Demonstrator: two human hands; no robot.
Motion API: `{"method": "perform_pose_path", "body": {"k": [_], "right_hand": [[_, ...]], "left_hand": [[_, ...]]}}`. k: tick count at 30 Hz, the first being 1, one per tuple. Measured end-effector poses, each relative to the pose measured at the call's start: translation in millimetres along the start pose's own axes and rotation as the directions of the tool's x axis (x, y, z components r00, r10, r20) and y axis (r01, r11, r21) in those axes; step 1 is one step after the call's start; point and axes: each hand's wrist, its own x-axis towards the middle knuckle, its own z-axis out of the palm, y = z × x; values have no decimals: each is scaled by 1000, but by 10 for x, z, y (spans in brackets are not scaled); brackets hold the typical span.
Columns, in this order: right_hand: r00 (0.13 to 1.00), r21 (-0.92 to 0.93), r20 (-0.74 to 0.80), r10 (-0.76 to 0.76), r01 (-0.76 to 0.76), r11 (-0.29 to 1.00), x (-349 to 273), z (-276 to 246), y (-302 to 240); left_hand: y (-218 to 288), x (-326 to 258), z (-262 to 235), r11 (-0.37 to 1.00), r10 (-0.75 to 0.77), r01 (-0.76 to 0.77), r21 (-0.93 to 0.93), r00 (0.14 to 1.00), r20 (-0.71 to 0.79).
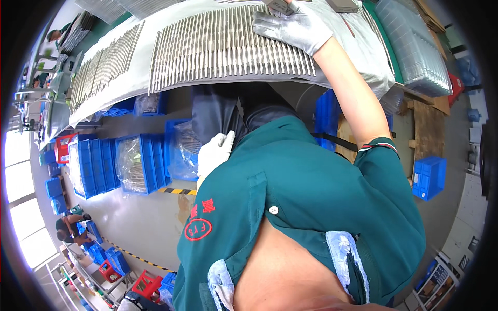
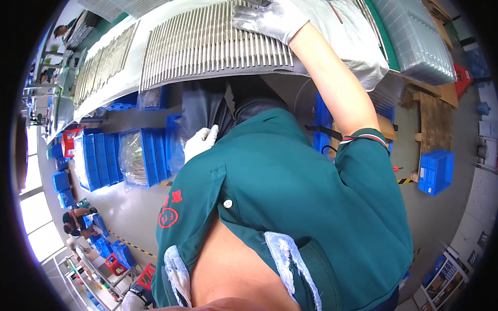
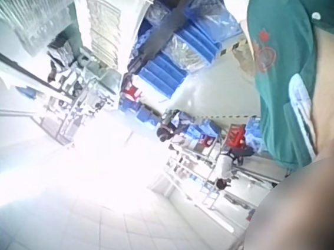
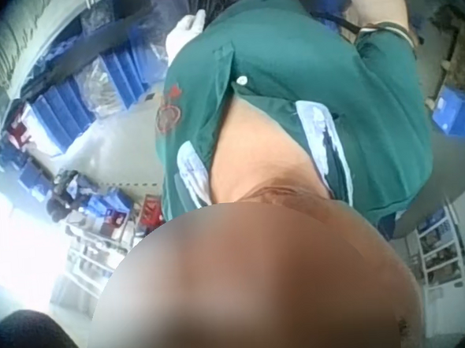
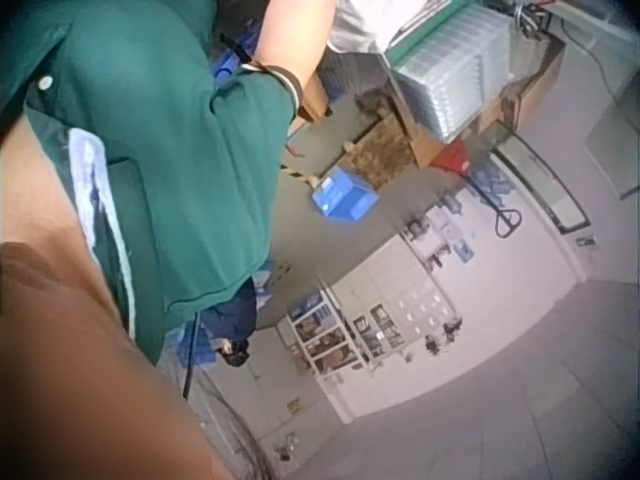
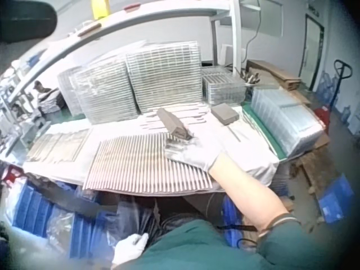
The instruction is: Manually polishing the ends of metal rods using a sanding block at a factory workbench.
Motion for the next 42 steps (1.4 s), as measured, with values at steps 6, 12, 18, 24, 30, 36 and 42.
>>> {"method": "perform_pose_path", "body": {"k": [6,12,18,24,30,36,42], "right_hand": [[889,-389,441,-122,312,867,-179,-113,-109],[696,-786,563,-445,617,-30,-704,237,58],[631,-553,665,-400,56,-831,-1060,-92,-142],[582,-425,741,-335,20,-905,-1105,-224,-102],[618,-536,667,-416,10,-844,-1048,-227,-66],[750,-623,555,-359,89,-777,-1182,-214,-228],[943,-932,308,-129,272,-241,-1162,-94,-132]], "left_hand": [[44,185,-90,907,196,-192,-374,980,-28],[716,495,-92,589,424,50,-807,830,361],[1094,682,20,512,369,172,-842,840,397],[1116,704,64,460,355,206,-864,849,391],[1068,669,19,516,433,240,-822,755,492],[1083,619,-20,449,537,261,-854,685,492],[1109,593,-39,450,570,275,-850,644,510]]}}
